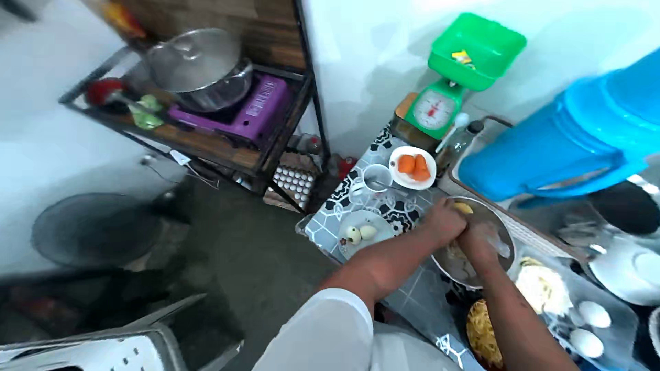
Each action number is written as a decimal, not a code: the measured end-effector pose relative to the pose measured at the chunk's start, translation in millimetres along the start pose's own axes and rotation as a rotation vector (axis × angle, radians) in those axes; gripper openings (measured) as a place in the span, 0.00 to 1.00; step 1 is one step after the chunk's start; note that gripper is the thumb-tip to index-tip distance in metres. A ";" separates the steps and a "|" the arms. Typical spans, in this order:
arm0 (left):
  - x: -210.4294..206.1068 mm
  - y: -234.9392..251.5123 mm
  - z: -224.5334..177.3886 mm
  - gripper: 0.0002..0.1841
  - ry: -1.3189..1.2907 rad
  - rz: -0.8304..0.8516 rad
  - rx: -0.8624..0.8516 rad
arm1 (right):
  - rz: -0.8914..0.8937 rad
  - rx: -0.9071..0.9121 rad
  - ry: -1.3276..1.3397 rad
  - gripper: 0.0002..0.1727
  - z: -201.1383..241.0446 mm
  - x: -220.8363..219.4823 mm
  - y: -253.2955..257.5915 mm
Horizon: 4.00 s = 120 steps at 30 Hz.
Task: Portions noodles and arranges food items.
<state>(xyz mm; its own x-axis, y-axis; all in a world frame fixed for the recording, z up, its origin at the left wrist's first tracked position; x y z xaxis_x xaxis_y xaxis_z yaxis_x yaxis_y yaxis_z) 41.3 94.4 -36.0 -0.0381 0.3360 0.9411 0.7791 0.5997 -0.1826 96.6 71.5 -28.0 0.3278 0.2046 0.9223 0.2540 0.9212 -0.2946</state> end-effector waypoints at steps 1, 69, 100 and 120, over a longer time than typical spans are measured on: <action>1.5 -1.3 0.2 0.14 0.013 -0.010 0.002 | 0.005 0.042 0.023 0.23 -1.3 1.4 0.7; 13.3 -65.2 11.6 0.16 -0.610 -0.038 -0.021 | -0.186 -0.051 0.301 0.15 -136.0 13.1 -222.9; -104.3 5.1 -296.3 0.15 -1.045 0.345 0.201 | -0.025 0.318 0.560 0.18 -365.4 25.1 -330.0; 17.7 -95.5 -109.8 0.18 -0.618 -0.159 0.134 | 0.222 -0.197 0.191 0.26 -245.7 -48.9 -291.0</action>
<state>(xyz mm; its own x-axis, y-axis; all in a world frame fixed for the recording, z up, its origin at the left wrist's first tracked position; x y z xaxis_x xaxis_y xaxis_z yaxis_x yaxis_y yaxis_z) 35.0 -36.6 29.4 -0.5305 0.5673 0.6299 0.6511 0.7485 -0.1258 230.2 -287.9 -48.7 0.5543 0.3099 0.7725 0.3224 0.7757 -0.5425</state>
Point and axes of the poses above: each hand's wrist, its own y-axis towards the middle knuckle, its own x-axis out of the back of the hand, z = x × y, the point moved 9 cm from there along y, towards the middle knuckle, and after that the axes turned 6 degrees about z, right-handed, at the moved point
